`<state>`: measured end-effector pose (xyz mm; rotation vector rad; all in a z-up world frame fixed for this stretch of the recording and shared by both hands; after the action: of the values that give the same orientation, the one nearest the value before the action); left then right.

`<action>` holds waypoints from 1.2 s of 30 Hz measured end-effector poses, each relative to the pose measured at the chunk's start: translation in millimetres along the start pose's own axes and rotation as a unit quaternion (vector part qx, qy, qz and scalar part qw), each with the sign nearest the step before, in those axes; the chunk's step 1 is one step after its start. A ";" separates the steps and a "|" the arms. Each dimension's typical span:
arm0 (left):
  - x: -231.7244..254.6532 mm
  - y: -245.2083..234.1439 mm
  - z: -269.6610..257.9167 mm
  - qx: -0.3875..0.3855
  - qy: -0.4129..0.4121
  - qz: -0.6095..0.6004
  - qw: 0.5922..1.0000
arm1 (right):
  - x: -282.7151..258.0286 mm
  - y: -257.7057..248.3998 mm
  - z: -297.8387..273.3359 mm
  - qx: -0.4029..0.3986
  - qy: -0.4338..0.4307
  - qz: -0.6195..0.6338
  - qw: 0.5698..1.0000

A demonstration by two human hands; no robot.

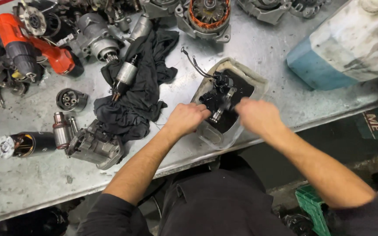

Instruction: The person cleans various disassembled mechanical components, including a starter motor and cylindrical metal parts, by scrubbing them in a container of dark liquid and wiping them with a black cloth. The person uses a screwdriver to assist in cleaning and organizes the parts on a metal workbench.

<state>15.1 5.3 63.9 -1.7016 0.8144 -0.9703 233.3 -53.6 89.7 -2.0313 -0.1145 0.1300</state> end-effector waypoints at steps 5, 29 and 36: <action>3.3 -2.8 -0.6 -0.006 0.003 -0.022 1.000 | 6.7 -3.7 -0.1 -0.018 -0.036 0.023 0.999; -19.6 -35.4 -3.0 -0.034 -0.120 -0.102 0.987 | -37.5 0.3 5.3 0.011 -0.060 0.052 0.997; -29.3 -21.4 -26.1 -0.011 -0.149 -0.131 0.980 | -39.5 0.0 4.7 -0.035 -0.079 0.026 0.996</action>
<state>-19.7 25.9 82.8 -1.9490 0.4133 -0.8514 193.5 -54.8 89.3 -2.0931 -0.1682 0.3232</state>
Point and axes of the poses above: each hand's wrist, its own z-axis towards the middle knuckle, its own y-axis out of the palm, x = y × z, the point moved 3 cm from there along z, towards the middle knuckle, and after that the axes turned 12 degrees about -x, right-handed, at the moved point
